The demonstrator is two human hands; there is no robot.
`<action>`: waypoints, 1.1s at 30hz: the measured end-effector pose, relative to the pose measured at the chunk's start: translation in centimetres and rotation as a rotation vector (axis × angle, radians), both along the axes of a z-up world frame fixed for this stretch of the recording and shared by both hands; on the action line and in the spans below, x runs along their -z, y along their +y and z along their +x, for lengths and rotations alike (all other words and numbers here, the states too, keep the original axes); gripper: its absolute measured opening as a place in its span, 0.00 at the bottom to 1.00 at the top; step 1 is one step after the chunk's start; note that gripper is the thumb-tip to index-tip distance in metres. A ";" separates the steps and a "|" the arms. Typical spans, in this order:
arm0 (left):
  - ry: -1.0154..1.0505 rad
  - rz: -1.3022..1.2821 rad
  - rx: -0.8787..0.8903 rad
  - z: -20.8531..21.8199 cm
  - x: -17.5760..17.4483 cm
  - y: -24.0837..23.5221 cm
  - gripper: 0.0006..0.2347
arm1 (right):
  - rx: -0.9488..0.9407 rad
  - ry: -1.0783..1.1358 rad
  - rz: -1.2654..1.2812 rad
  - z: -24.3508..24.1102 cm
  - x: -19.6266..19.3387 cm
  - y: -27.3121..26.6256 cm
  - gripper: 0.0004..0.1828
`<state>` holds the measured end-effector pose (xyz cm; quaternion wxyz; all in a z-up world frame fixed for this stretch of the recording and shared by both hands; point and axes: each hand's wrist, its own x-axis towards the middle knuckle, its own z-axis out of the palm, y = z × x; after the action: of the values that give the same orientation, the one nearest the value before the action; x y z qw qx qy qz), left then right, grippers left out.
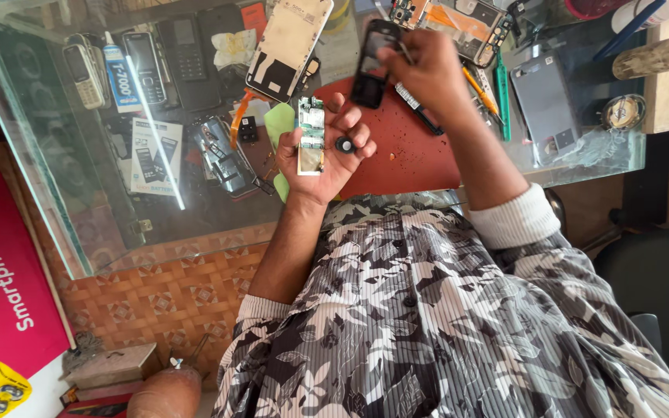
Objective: The person disassembles a feature phone and cleans its internal circuit board using a toothbrush and a cleaning solution.
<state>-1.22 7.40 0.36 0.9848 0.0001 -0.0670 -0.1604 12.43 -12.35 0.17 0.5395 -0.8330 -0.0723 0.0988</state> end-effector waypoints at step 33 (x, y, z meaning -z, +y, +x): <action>-0.367 0.180 0.546 0.7 -5.9 -4.1 0.35 | -0.227 0.266 0.713 -10.0 -9.5 -5.3 0.05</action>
<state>-0.50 3.27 6.26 0.8731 0.0980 -0.2261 -0.4207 2.42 -17.67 9.62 0.7850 -0.5603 -0.1234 0.2336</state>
